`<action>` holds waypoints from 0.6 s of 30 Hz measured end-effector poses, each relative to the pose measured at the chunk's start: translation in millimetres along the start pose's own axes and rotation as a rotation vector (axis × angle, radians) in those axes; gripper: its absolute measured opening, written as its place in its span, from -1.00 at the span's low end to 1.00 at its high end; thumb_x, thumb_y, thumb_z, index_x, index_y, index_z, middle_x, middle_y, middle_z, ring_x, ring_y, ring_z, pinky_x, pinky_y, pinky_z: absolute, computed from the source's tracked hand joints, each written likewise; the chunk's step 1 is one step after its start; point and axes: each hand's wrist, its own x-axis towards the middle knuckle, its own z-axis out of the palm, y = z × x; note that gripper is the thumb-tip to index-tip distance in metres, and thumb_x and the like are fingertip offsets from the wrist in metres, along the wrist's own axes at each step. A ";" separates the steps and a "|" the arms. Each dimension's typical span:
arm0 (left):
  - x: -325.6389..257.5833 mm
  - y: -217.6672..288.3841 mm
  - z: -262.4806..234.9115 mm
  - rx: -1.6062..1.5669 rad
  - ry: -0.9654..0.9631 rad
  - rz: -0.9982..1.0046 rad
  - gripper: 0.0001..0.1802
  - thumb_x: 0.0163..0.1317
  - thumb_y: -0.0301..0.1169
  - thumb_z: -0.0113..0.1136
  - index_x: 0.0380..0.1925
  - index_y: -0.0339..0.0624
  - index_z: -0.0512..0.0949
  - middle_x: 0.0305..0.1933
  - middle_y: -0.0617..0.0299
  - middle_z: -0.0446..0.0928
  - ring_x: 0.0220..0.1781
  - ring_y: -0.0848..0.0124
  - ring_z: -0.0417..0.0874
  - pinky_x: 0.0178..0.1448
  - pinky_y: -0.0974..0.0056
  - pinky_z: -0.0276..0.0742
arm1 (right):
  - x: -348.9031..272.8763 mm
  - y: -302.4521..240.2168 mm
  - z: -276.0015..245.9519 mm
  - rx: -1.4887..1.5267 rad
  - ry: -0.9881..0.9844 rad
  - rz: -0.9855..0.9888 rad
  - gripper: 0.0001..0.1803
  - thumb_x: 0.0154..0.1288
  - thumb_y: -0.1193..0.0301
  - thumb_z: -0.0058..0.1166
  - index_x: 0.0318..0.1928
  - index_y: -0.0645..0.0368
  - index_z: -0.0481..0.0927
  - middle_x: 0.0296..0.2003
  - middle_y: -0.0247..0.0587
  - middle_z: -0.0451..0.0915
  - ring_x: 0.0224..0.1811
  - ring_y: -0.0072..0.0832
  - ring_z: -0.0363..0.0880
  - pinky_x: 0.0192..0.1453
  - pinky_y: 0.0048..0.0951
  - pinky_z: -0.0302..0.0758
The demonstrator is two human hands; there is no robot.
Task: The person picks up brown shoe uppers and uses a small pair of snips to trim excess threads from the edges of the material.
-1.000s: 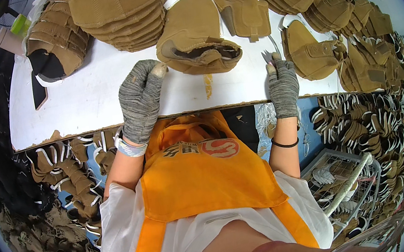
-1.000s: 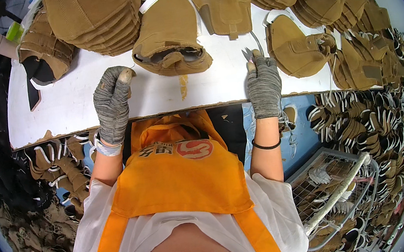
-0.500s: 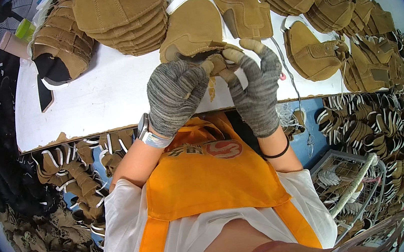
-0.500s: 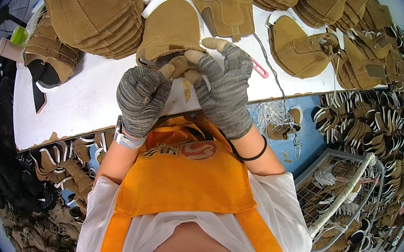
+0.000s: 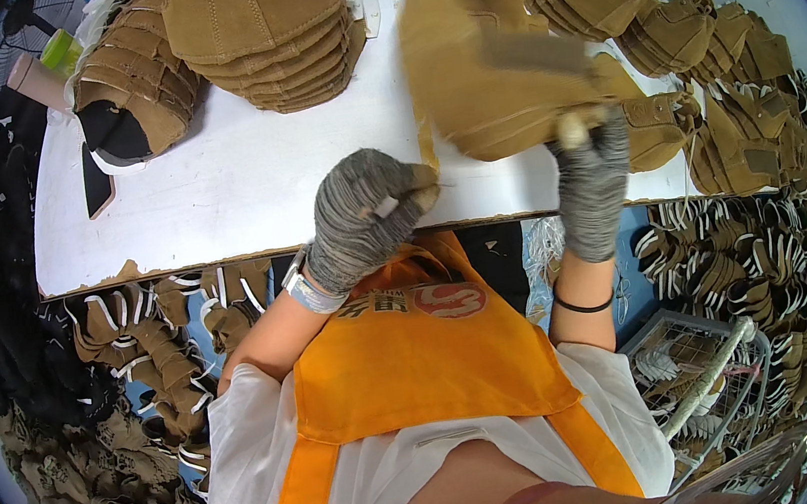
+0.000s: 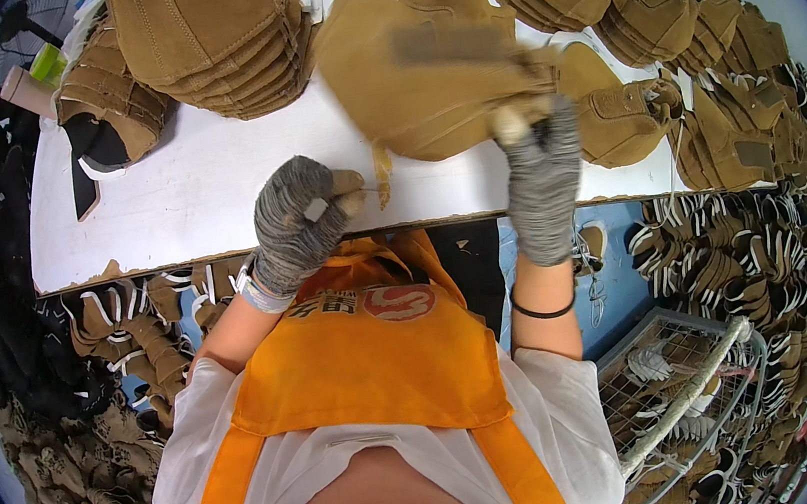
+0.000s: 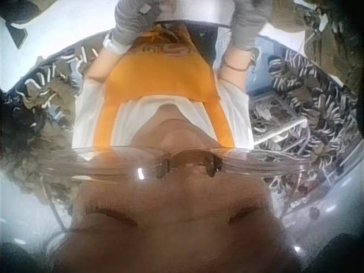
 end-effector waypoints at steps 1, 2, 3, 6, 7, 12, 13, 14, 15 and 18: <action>0.7 4.5 -1.4 -0.030 -0.041 -0.084 -0.87 0.16 -0.47 0.32 -0.27 -0.13 0.65 -0.33 0.19 0.62 -0.35 0.27 0.61 -0.20 0.26 0.54 | 2.2 -14.2 -1.1 0.237 0.019 0.070 -0.70 0.27 0.26 0.28 -0.11 0.08 0.49 -0.17 -0.32 0.51 -0.10 -0.45 0.53 0.01 -0.38 0.57; -5.9 -6.8 7.0 -0.084 0.075 -0.171 -0.88 0.27 -0.42 0.26 -0.22 -0.18 0.64 -0.26 0.19 0.64 -0.28 0.37 0.63 -0.11 0.32 0.54 | 6.5 -13.3 -8.7 0.296 0.009 0.071 -0.70 0.27 0.26 0.28 -0.11 0.07 0.48 -0.15 -0.31 0.49 -0.08 -0.42 0.52 0.04 -0.33 0.58; -5.1 -9.5 10.4 -0.149 0.083 -0.237 -0.86 0.29 -0.41 0.24 -0.20 -0.19 0.64 -0.25 0.20 0.64 -0.26 0.39 0.63 -0.09 0.33 0.54 | 10.1 -11.4 -15.8 0.356 -0.002 0.072 -0.70 0.28 0.26 0.27 -0.11 0.07 0.47 -0.13 -0.29 0.48 -0.05 -0.39 0.52 0.08 -0.28 0.58; 7.7 -7.0 13.1 -0.328 0.062 -0.360 -0.80 0.34 -0.38 0.20 -0.10 -0.21 0.63 -0.21 0.21 0.65 -0.18 0.47 0.64 -0.02 0.39 0.53 | 9.3 -9.7 -20.6 0.469 0.022 0.168 -0.68 0.28 0.27 0.27 -0.09 0.10 0.47 -0.08 -0.23 0.48 0.01 -0.34 0.52 0.15 -0.24 0.59; 10.9 -3.7 13.5 -0.367 0.029 -0.359 -0.79 0.36 -0.36 0.17 -0.10 -0.21 0.63 -0.22 0.23 0.64 -0.19 0.47 0.61 -0.02 0.39 0.52 | 8.4 -10.5 -19.6 0.500 0.024 0.182 -0.67 0.27 0.27 0.28 -0.07 0.11 0.48 -0.07 -0.22 0.48 0.03 -0.32 0.53 0.15 -0.23 0.60; 24.6 4.1 17.4 -0.507 -0.079 -0.351 -0.68 0.43 -0.23 0.07 -0.07 -0.27 0.61 -0.27 0.26 0.60 -0.21 0.47 0.56 -0.01 0.37 0.49 | 7.7 -7.0 -21.0 0.528 0.016 0.190 -0.58 0.28 0.29 0.26 0.07 0.17 0.47 0.01 -0.16 0.51 0.06 -0.29 0.55 0.14 -0.22 0.63; 29.8 5.2 17.3 -0.556 -0.088 -0.339 -0.63 0.44 -0.19 0.06 -0.05 -0.31 0.59 -0.27 0.26 0.59 -0.21 0.47 0.55 0.00 0.37 0.48 | 7.6 -5.6 -22.4 0.504 0.013 0.178 -0.57 0.29 0.29 0.25 0.09 0.17 0.46 0.01 -0.16 0.51 0.05 -0.29 0.56 0.13 -0.23 0.63; 38.4 5.6 16.5 -0.604 -0.098 -0.328 -0.57 0.44 -0.15 0.05 -0.03 -0.34 0.57 -0.27 0.27 0.58 -0.20 0.48 0.55 0.00 0.37 0.48 | 7.5 -5.6 -22.2 0.483 0.032 0.169 -0.57 0.29 0.29 0.25 0.09 0.17 0.47 0.01 -0.17 0.52 0.04 -0.31 0.56 0.11 -0.25 0.64; 48.9 2.0 16.5 -0.653 -0.107 -0.316 -0.52 0.44 -0.10 0.04 -0.01 -0.37 0.55 -0.27 0.27 0.58 -0.20 0.48 0.54 0.01 0.36 0.48 | 7.3 -6.0 -20.5 0.462 0.050 0.159 -0.57 0.29 0.28 0.25 0.08 0.18 0.47 0.00 -0.18 0.53 0.03 -0.33 0.57 0.09 -0.28 0.65; 69.3 -9.2 19.6 -1.064 -0.216 -0.393 -0.52 0.42 -0.13 0.10 0.06 -0.37 0.52 -0.20 0.26 0.57 -0.21 0.54 0.50 -0.01 0.44 0.47 | 4.8 -17.2 -13.0 0.406 0.078 0.153 -0.56 0.28 0.26 0.27 0.07 0.19 0.48 -0.04 -0.20 0.56 -0.02 -0.39 0.60 0.02 -0.34 0.67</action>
